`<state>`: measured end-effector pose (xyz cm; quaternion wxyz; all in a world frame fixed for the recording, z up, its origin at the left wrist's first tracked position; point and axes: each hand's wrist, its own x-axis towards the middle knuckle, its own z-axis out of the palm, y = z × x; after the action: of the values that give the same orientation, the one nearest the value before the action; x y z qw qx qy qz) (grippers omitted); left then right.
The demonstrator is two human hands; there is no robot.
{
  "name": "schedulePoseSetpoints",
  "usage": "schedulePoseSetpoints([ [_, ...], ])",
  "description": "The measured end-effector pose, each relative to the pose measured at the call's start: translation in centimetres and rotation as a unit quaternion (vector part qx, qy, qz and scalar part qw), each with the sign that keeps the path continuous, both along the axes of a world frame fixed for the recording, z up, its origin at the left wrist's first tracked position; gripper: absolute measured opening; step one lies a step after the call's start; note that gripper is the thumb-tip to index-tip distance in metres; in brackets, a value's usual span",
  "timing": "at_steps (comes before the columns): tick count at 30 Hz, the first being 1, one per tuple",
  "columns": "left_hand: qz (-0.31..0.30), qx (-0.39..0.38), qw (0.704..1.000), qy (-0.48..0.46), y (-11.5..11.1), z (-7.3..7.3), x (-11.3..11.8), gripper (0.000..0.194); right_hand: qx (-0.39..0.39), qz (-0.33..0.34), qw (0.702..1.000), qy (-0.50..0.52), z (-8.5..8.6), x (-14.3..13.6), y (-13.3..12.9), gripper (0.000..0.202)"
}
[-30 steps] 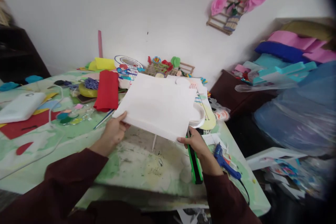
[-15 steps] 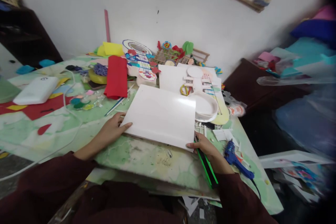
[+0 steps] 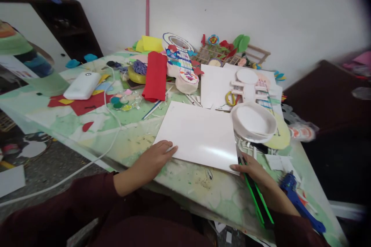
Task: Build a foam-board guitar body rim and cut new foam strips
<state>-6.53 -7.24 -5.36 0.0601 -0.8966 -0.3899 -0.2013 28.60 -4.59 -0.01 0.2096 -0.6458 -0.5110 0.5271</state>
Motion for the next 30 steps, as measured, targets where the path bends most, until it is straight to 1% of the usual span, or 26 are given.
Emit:
schedulePoseSetpoints([
  [3,-0.003,-0.02,1.0,-0.005,0.3,0.2,0.2,0.035,0.0,-0.006,0.999,-0.032,0.1,-0.2,-0.1,0.055],
  [6,-0.012,-0.06,0.998,-0.007,0.7,0.5,0.2,0.035,0.003,-0.015,0.999,-0.051,0.1,-0.3,-0.3,0.053],
  [9,-0.016,-0.089,0.996,-0.005,1.0,0.6,-0.1,0.037,0.045,-0.029,0.993,-0.105,-0.1,-0.5,-0.6,0.047],
  [12,-0.011,-0.094,0.995,-0.007,1.3,0.6,-0.4,0.039,0.107,-0.02,0.978,-0.178,-0.3,-1.0,-1.0,0.043],
  [15,0.005,-0.089,0.996,-0.014,1.3,0.5,-0.6,0.04,0.136,-0.004,0.961,-0.242,-0.3,-1.3,-1.1,0.036],
  [19,-0.006,-0.074,0.997,-0.023,1.3,0.1,-0.9,0.041,0.18,-0.003,0.931,-0.319,0.3,-1.0,-0.9,0.026],
  [21,-0.012,-0.069,0.997,-0.034,1.3,-0.2,-1.1,0.039,0.201,0.007,0.924,-0.326,0.9,-0.7,-0.7,0.023],
  [23,-0.011,-0.066,0.997,-0.048,1.4,-0.6,-1.3,0.038,0.206,0.03,0.925,-0.317,1.4,-0.6,-0.5,0.022],
  [27,-0.009,-0.064,0.995,-0.071,1.8,-1.4,-1.7,0.037,0.163,0.088,0.942,-0.28,1.6,-0.8,-0.3,0.032],
  [30,-0.018,-0.071,0.994,-0.075,2.0,-1.9,-1.9,0.038,0.131,0.091,0.954,-0.252,1.1,-0.8,-0.7,0.027],
])
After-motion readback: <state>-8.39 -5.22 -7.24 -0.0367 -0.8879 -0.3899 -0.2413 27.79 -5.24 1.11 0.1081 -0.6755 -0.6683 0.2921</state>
